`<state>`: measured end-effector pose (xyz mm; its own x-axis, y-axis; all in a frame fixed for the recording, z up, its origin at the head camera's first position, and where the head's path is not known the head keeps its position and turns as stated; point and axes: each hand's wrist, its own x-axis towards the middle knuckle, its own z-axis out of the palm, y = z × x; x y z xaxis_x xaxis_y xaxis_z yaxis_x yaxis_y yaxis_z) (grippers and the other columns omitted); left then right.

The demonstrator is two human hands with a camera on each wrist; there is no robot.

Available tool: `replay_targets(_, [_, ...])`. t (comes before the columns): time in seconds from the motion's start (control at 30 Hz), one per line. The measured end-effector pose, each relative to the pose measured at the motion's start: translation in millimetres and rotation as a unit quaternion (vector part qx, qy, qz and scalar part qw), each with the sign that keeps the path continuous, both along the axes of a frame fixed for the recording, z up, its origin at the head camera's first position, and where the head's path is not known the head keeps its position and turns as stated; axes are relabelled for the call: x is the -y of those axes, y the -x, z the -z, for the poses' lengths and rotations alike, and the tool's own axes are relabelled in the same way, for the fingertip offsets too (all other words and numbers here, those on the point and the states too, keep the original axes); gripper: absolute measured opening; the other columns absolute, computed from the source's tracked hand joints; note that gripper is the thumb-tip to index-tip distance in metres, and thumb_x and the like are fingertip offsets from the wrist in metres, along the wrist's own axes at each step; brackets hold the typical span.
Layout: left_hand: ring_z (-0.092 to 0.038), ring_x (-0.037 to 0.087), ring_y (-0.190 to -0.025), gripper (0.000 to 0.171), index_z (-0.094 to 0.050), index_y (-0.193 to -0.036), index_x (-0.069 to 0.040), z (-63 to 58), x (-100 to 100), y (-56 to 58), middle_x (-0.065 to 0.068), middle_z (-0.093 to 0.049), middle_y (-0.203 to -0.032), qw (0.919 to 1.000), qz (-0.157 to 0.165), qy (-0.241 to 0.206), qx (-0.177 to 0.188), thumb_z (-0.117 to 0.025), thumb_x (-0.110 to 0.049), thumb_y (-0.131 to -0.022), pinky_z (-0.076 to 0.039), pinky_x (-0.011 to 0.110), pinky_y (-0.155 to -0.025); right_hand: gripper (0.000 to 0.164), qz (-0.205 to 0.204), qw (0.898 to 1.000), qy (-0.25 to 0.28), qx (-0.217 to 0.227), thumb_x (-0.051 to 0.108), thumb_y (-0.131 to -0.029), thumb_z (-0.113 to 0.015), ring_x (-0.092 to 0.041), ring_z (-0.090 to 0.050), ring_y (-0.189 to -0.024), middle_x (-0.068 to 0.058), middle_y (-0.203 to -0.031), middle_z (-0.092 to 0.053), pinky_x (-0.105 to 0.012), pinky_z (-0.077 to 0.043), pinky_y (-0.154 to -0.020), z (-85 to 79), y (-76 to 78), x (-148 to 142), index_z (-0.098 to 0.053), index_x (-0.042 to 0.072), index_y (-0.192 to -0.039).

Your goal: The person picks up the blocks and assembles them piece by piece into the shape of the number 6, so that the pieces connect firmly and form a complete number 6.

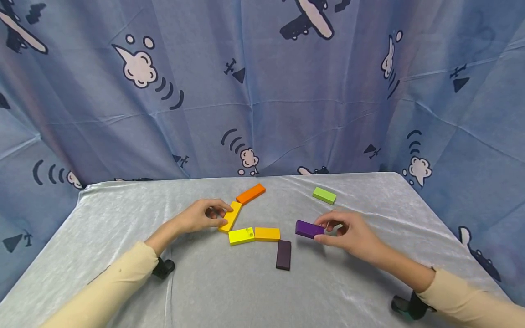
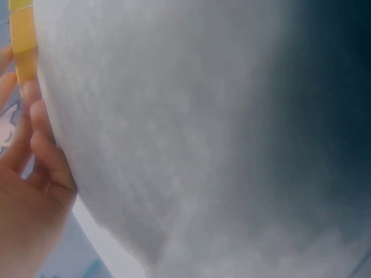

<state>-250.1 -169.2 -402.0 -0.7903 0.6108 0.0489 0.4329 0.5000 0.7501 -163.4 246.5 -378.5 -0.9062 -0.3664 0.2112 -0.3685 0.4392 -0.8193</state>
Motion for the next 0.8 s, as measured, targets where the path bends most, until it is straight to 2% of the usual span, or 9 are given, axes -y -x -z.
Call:
replay_targets(0.2, [-0.059,0.019,-0.083,0.031,-0.071,-0.123,-0.006,-0.3,0,-0.2,0.002,-0.067,-0.1,1.0,-0.001,0.002,0.001,-0.076,-0.009,-0.092,-0.05,0.032,-0.073,0.024,-0.026,1.0,0.012,0.003,0.016,-0.082,-0.088,-0.027,-0.058,-0.082,-0.001,-0.093,-0.068,-0.026,-0.045,-0.057,2.7,-4.1,14,-0.076,0.017,-0.103])
replay_targets(0.33, [-0.059,0.019,-0.083,0.031,-0.071,-0.123,-0.007,-0.3,-1,-0.1,0.001,-0.067,-0.1,1.0,-0.003,0.003,0.001,-0.076,-0.009,-0.092,-0.05,0.032,-0.074,0.023,-0.044,0.999,0.012,-0.003,0.017,-0.082,-0.088,-0.029,-0.058,-0.081,0.001,-0.093,-0.069,-0.026,-0.046,-0.056,3.7,-6.0,22,-0.076,0.017,-0.103])
replay_targets(0.8, [-0.059,0.02,-0.083,0.031,-0.071,-0.123,-0.007,-0.7,-1,0.1,0.002,-0.067,-0.1,1.0,-0.002,0.002,0.006,-0.075,-0.01,-0.093,-0.05,0.033,-0.074,0.023,-0.091,0.995,0.027,0.019,0.017,-0.083,-0.087,-0.03,-0.059,-0.083,-0.001,-0.093,-0.067,-0.026,-0.047,-0.059,7.1,-15.4,46,-0.076,0.015,-0.103])
